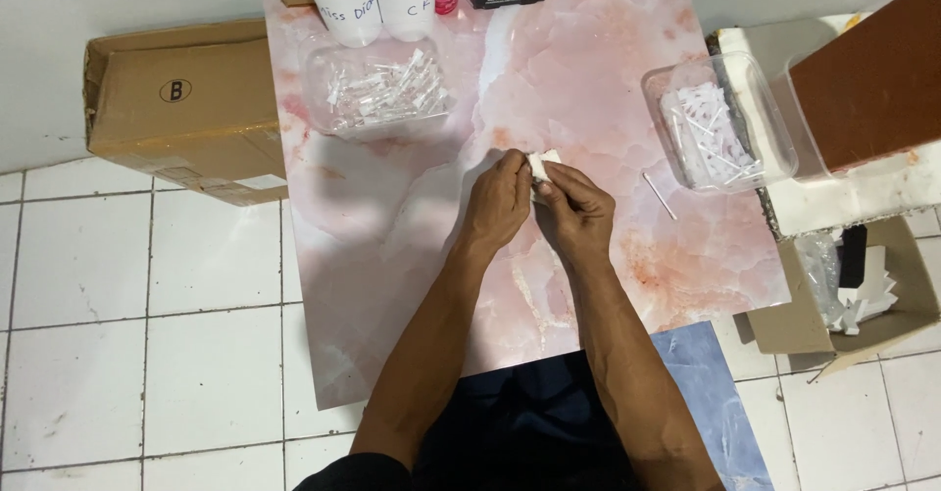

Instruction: A person is seen sitting at a table, meticulously wrapping individual perfume tester sticks in small white cloths and placing them aside.

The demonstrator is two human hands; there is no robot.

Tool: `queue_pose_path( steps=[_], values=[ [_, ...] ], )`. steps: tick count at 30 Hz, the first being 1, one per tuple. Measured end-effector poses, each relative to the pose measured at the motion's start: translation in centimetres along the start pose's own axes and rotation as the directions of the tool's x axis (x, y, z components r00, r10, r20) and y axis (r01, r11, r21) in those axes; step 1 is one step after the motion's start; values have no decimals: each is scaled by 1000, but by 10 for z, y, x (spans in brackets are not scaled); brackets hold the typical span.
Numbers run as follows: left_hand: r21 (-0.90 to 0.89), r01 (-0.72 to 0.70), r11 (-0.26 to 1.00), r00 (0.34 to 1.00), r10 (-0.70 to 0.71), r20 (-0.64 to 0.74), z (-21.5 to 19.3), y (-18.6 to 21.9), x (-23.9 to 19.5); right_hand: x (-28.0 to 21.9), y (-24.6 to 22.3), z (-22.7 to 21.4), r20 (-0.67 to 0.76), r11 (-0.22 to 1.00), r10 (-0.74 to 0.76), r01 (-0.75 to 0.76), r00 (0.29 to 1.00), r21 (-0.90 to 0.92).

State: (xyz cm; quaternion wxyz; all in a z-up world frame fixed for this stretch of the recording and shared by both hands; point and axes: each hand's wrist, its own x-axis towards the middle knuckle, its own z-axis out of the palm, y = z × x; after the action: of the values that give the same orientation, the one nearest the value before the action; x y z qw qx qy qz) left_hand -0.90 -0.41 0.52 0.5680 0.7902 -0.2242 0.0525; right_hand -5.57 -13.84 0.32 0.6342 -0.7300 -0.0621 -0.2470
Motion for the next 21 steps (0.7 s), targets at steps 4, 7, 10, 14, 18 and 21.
queue_pose_path(
  steps=[4,7,10,14,18,21],
  values=[
    [-94,30,995,998,-34,-44,3,-3,5,4,-16,5,-21,998,-56,56,998,-1],
    [-208,89,974,988,-113,-106,3,-7,4,5,-22,6,8,997,-69,69,998,32],
    [-320,185,929,972,-221,-81,4,-8,2,3,-13,4,-6,1000,1,-1,1000,13],
    [-462,129,878,979,-187,-82,6,-2,3,2,4,-2,-137,991,115,-103,984,87],
    [-250,53,967,989,-84,-117,8,-16,5,1,-3,1,-82,997,53,-58,995,-54],
    [-67,29,997,998,-33,-61,6,-5,4,-1,-3,4,-80,969,-186,170,979,-180]
  ],
)
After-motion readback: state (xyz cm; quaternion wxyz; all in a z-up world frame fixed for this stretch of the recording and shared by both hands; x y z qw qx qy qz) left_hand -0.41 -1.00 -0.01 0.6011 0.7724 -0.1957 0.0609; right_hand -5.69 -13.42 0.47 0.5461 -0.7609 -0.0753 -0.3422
